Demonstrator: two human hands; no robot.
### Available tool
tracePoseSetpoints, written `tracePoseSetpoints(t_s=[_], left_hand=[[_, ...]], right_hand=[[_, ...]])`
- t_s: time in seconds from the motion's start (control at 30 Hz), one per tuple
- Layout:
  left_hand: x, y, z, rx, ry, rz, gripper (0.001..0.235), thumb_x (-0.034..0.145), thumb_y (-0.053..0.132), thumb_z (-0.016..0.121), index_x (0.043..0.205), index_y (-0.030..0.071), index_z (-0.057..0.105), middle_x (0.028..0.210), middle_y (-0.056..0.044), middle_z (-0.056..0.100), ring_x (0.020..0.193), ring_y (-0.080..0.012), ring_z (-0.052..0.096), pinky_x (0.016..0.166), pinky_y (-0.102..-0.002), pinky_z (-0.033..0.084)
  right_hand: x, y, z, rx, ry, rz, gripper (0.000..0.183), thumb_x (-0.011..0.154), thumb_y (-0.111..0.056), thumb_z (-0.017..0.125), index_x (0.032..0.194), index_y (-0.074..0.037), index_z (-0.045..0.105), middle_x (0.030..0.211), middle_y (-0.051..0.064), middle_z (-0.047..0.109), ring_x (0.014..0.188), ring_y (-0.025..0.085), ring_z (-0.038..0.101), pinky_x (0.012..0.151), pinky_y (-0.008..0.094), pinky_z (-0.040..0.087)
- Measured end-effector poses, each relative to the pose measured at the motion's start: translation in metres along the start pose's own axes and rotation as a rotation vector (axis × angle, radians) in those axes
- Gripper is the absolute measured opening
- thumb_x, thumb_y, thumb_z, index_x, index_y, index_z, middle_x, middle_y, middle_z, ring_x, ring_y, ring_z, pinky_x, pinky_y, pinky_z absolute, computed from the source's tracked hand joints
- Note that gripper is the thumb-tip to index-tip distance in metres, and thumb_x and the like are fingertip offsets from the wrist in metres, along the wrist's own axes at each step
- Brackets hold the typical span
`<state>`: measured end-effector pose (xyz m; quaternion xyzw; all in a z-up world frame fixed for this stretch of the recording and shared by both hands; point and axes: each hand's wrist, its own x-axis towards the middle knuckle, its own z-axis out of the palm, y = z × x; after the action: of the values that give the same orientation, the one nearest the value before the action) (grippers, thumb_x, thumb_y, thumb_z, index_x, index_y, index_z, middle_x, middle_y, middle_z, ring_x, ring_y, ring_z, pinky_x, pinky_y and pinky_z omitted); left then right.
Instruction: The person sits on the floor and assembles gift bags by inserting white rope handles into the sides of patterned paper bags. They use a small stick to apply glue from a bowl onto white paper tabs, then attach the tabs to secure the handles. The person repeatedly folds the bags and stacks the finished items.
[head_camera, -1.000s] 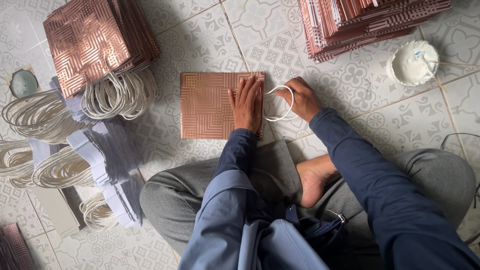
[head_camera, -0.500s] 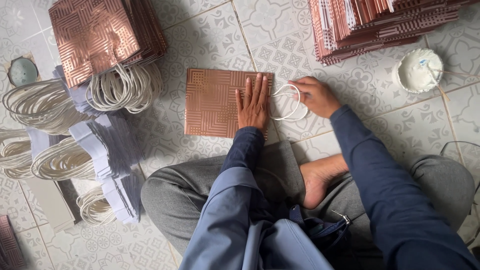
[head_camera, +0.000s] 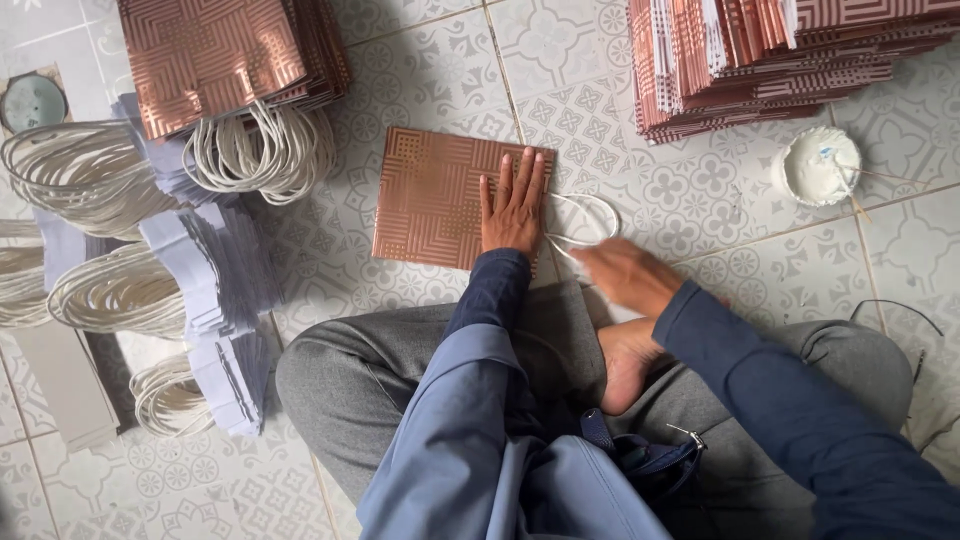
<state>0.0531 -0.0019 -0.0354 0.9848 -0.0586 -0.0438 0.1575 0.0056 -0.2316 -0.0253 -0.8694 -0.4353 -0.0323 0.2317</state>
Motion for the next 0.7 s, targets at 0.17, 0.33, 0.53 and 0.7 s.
tracePoseSetpoints(t_s=[0.17,0.33,0.53,0.7], left_hand=[[-0.003,-0.003,0.002,-0.011,0.015,0.016,0.068,0.107,0.014,0.024,0.168,0.029,-0.003,0.174,0.006,-0.005,0.160,-0.0225,-0.006,0.128,-0.053,-0.009],[-0.001,-0.011,-0.003,-0.118,0.016,0.023,0.065,0.108,0.028,0.029,0.167,0.024,0.002,0.174,0.002,0.009,0.160,-0.0212,0.009,0.130,-0.051,-0.003],[-0.006,-0.026,-0.013,-0.836,0.681,-0.055,0.053,0.111,0.026,0.033,0.162,0.013,0.029,0.166,-0.015,0.027,0.154,-0.0354,0.027,0.126,-0.047,0.026],[0.004,0.011,-0.058,-0.308,0.174,-0.075,0.058,0.109,0.048,0.038,0.164,0.031,0.027,0.174,-0.004,0.011,0.161,-0.0332,-0.003,0.130,-0.060,-0.001]], right_hand=[[0.045,0.007,-0.030,-0.027,0.145,0.184,0.028,0.098,-0.024,0.066,0.125,-0.018,0.071,0.105,0.006,0.068,0.098,0.029,0.067,0.088,0.043,0.054],[0.145,-0.008,-0.006,0.000,0.386,0.184,0.036,0.105,-0.023,0.063,0.139,-0.010,0.064,0.121,0.011,0.064,0.115,0.032,0.064,0.098,0.044,0.050],[0.182,-0.015,0.045,-0.272,0.050,0.407,0.064,0.113,-0.040,0.042,0.168,-0.017,0.021,0.172,0.017,0.019,0.157,0.042,0.013,0.122,0.067,0.006],[0.169,-0.018,0.050,-0.316,-0.134,0.467,0.061,0.112,-0.028,0.040,0.168,-0.015,0.019,0.173,0.020,0.009,0.158,0.044,0.005,0.121,0.071,0.003]])
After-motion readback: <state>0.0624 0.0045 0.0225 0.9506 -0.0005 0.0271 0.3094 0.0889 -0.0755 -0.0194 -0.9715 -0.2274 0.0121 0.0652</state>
